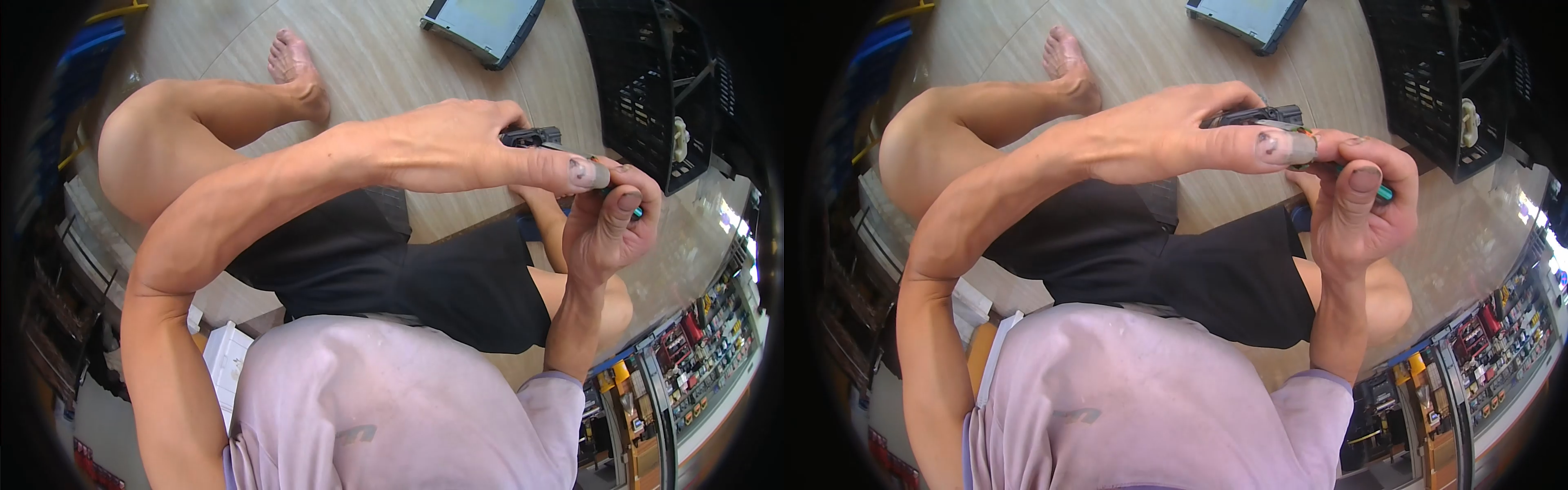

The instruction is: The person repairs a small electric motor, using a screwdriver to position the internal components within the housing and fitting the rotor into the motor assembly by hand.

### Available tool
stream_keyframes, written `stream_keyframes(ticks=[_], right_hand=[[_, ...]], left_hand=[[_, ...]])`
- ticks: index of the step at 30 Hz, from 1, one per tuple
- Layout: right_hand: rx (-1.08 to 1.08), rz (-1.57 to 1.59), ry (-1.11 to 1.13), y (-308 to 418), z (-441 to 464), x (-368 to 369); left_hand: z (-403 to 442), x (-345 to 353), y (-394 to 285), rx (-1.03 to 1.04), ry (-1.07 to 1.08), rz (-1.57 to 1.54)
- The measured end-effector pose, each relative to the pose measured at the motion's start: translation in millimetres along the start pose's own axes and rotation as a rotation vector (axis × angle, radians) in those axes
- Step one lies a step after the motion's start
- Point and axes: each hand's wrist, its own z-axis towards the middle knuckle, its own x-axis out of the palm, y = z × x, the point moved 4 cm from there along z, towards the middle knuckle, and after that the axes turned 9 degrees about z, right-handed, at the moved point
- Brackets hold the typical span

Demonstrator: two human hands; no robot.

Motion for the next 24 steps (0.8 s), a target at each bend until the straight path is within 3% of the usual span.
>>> stream_keyframes(ticks=[3, 6, 9, 15, 18, 20, 24], right_hand=[[0.000, -0.015, -0.004, 1.1, -0.9, 2.0], [-0.003, -0.029, -0.008, 1.2, -2.5, 1.3], [0.004, -0.040, -0.019, -1.4, -3.5, -0.6], [-0.039, -0.070, -0.017, -7.7, -6.7, 3.4], [-0.022, -0.095, -0.017, -8.4, -7.3, 3.4], [-0.003, -0.116, -0.015, -9.3, -7.6, 3.7], [0.011, -0.121, 0.000, -11.1, -3.4, 4.3]], left_hand=[[1.3, 1.2, 0.9, 0.027, -0.030, -0.044], [-3.9, 0.0, -0.3, -0.031, 0.162, 0.003], [-2.7, 1.2, 1.4, -0.068, 0.179, 0.011], [-2.8, 0.7, 1.4, -0.096, 0.188, 0.050], [-0.5, 4.8, 4.4, -0.063, 0.216, -0.018], [5.3, 12.6, 4.2, 0.064, 0.126, -0.192], [4.9, 8.3, 7.1, 0.047, 0.105, -0.205]])
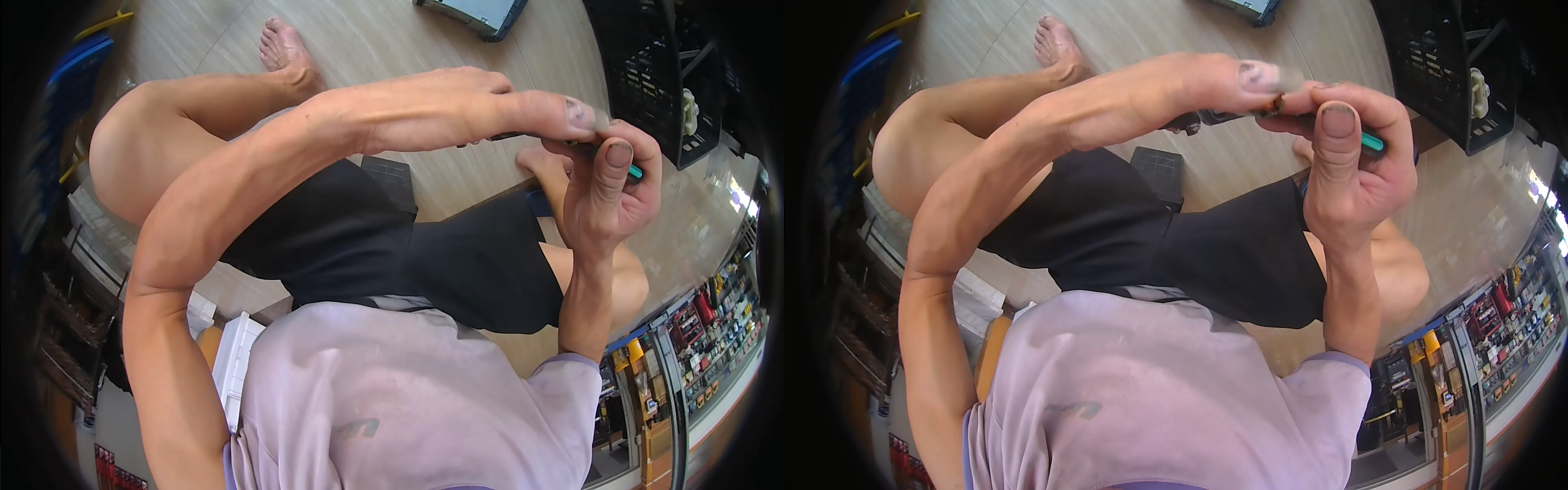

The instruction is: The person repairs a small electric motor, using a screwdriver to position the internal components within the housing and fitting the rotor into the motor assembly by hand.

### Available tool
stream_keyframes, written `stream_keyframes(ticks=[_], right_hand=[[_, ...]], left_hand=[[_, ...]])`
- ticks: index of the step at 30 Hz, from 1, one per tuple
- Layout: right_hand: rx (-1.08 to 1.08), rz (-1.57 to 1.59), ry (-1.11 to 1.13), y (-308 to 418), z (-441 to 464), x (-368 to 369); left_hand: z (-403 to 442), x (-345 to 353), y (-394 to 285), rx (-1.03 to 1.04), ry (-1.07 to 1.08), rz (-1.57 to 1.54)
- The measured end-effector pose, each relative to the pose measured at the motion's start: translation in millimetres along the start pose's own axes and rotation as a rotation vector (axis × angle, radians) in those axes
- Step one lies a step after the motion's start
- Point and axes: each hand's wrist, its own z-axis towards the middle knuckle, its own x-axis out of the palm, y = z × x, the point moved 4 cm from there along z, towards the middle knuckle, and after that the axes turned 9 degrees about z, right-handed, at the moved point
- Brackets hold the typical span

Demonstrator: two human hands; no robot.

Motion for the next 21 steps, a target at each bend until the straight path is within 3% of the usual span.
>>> stream_keyframes(ticks=[7, 21], right_hand=[[0.075, 0.062, -0.012, 0.3, 6.7, 4.4], [0.100, 0.070, -0.017, 3.3, 6.8, 9.1]], left_hand=[[-10.8, -2.0, -10.3, -0.037, -0.019, -0.005], [-9.4, -0.3, -5.5, -0.175, 0.180, -0.055]])
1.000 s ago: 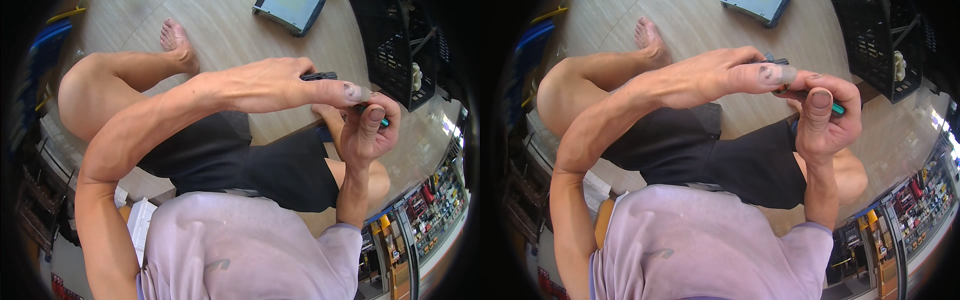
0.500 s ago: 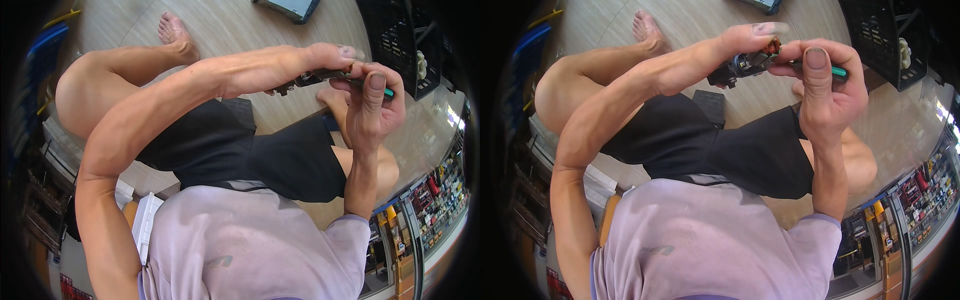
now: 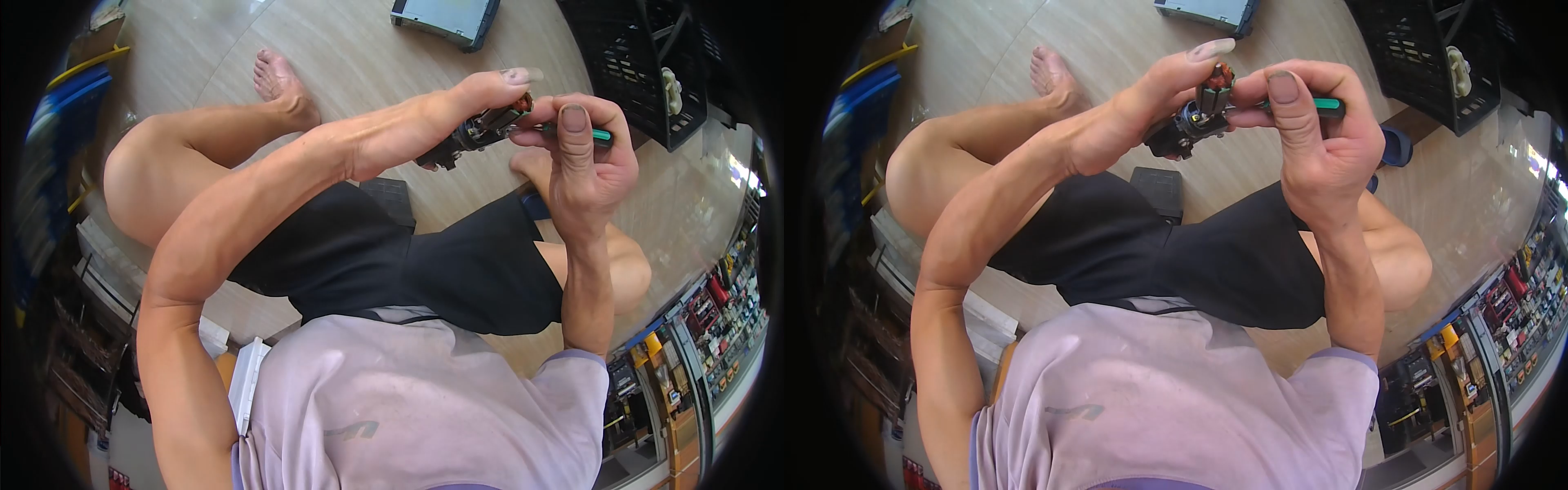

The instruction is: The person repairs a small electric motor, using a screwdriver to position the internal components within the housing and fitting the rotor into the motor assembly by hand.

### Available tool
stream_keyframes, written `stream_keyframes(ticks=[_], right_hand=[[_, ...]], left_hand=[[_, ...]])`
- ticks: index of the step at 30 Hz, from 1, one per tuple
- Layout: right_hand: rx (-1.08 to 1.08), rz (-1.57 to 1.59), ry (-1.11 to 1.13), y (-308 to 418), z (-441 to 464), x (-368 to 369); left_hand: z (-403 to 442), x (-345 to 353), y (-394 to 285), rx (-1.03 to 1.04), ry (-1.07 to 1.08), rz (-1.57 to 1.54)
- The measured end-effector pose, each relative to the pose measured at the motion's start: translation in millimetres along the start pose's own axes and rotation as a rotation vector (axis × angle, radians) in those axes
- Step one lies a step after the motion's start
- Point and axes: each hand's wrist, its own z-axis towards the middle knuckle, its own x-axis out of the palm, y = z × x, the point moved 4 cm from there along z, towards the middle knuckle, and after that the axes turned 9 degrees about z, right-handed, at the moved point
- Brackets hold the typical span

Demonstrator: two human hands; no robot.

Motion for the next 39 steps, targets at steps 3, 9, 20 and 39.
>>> stream_keyframes(ticks=[3, 9, 20, 39], right_hand=[[0.003, -0.023, -0.013, 3.1, -1.1, 1.1], [-0.023, 0.133, -0.072, -9.0, -4.7, 5.6], [-0.067, 0.146, -0.076, 0.2, 7.4, 7.7], [-0.021, 0.122, -0.004, 3.6, 8.5, -0.3]], left_hand=[[2.2, 2.7, 1.2, -0.010, -0.056, -0.050], [6.7, 15.4, -3.0, 0.093, -0.342, -0.171], [31.3, 19.0, -28.5, 0.468, -0.077, -0.460], [24.0, 13.3, -29.1, 0.386, -0.198, -0.278]])
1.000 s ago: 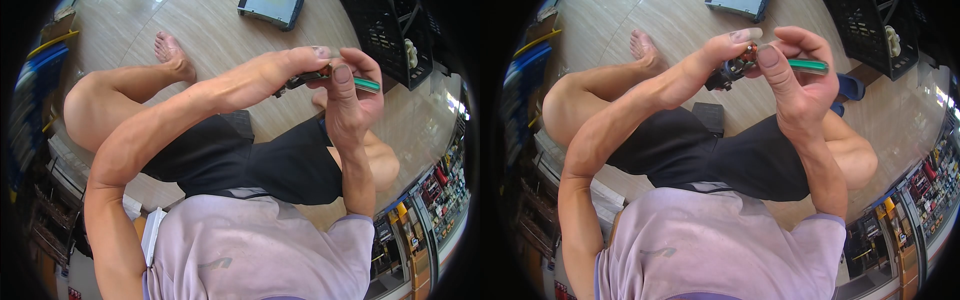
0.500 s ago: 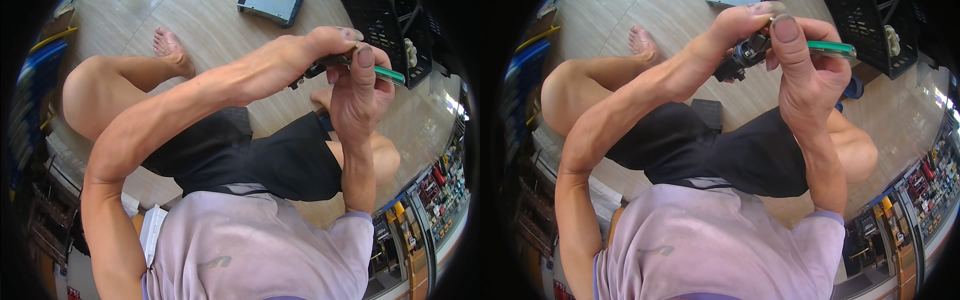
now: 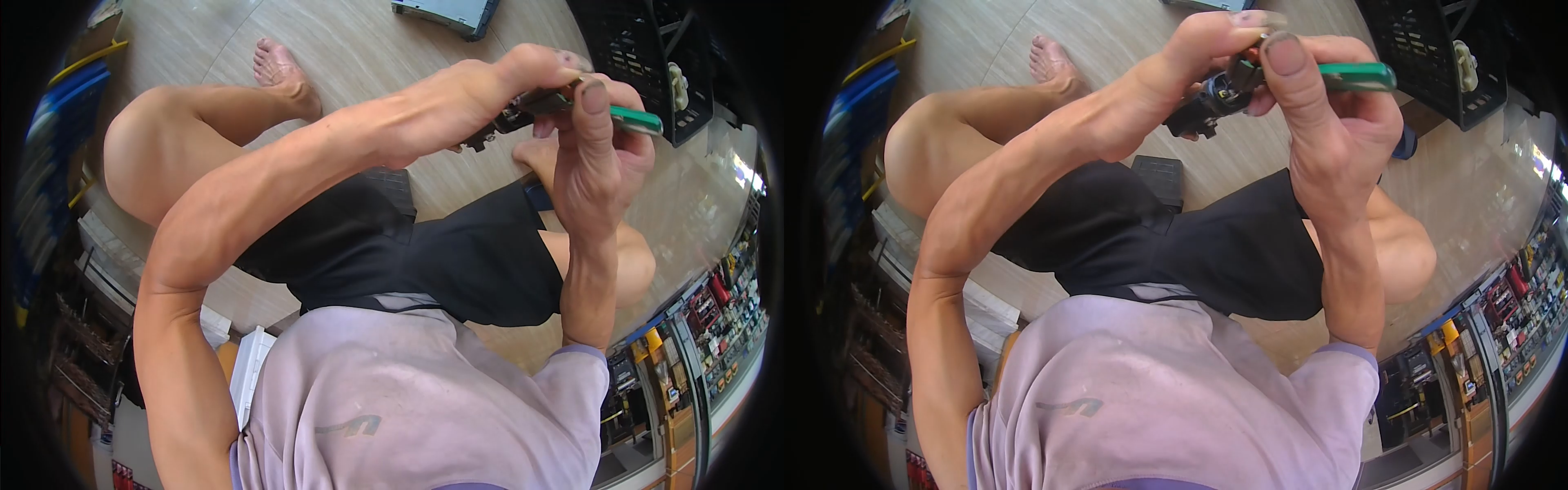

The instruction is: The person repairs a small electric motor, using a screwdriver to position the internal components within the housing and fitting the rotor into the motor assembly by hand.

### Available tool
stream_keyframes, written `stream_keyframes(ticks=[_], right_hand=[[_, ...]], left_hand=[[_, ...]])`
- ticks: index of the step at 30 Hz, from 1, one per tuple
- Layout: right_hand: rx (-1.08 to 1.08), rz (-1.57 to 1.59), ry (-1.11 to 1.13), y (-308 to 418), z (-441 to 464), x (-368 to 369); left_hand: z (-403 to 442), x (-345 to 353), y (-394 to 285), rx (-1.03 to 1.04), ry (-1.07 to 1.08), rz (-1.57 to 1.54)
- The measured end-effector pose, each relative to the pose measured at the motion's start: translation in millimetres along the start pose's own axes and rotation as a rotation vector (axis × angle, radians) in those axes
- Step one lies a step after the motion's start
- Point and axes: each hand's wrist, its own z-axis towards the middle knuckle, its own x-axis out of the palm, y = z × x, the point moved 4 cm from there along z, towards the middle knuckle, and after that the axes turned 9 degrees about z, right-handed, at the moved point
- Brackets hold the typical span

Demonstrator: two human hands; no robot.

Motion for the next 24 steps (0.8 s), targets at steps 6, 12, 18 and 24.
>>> stream_keyframes(ticks=[6, 12, 18, 24], right_hand=[[0.134, -0.105, -0.002, 11.5, 8.2, -0.8], [-0.112, 0.126, 0.131, 46.2, 31.4, -36.6], [-0.028, -0.771, 0.277, 40.5, 25.3, -7.0], [0.193, -0.855, 0.287, 22.3, 23.9, 5.4]], left_hand=[[-8.4, -8.4, 9.1, -0.059, -0.035, 0.076], [-10.6, -11.4, 14.4, -0.070, -0.055, 0.121], [-9.5, -9.0, 22.8, -0.068, -0.087, 0.162], [-13.1, -20.6, 14.2, -0.172, -0.029, 0.318]])
